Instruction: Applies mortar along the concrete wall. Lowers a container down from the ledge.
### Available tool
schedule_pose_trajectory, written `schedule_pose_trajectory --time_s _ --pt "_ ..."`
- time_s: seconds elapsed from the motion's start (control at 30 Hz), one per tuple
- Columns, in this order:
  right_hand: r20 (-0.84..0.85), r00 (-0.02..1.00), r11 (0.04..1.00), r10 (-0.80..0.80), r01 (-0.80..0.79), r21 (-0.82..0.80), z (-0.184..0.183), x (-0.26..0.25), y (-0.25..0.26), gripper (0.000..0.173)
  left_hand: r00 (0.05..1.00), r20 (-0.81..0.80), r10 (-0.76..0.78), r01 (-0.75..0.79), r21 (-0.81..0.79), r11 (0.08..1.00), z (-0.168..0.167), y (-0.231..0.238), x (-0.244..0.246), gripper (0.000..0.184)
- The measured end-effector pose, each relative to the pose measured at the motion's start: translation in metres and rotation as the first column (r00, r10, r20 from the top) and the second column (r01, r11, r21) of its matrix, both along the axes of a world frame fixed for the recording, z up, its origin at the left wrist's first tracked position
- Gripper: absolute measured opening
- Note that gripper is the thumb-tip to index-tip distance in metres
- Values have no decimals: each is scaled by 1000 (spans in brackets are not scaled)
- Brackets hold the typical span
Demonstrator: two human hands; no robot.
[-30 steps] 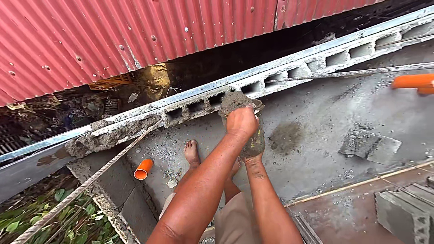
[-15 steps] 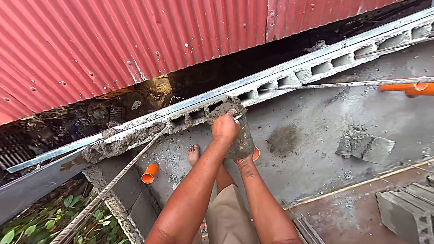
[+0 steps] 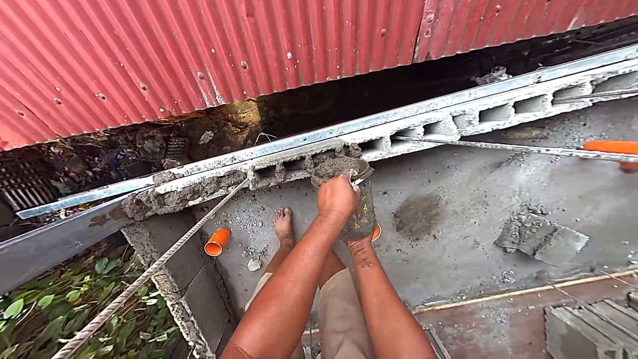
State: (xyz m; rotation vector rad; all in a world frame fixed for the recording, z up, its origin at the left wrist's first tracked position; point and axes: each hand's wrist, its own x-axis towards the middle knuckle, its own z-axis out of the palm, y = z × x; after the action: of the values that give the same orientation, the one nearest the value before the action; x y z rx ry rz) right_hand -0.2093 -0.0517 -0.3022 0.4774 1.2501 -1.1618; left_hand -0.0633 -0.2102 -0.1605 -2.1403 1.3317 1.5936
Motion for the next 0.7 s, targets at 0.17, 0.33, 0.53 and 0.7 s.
schedule_pose_trajectory --time_s 0.17,0.33,0.53,0.7 --pt "29 999 999 33 -33 -1 13 23 -11 85 998 18 61 -61 -6 998 -6 13 26 39" --pt "86 996 992 15 -26 126 19 56 9 87 989 117 89 -89 -3 996 -2 17 58 38" --pt "196 981 995 -15 -5 101 2 90 32 87 978 165 129 -140 58 988 -11 27 85 44" --pt "189 981 992 50 -70 102 8 101 37 90 960 160 231 -243 54 969 -14 46 107 45"
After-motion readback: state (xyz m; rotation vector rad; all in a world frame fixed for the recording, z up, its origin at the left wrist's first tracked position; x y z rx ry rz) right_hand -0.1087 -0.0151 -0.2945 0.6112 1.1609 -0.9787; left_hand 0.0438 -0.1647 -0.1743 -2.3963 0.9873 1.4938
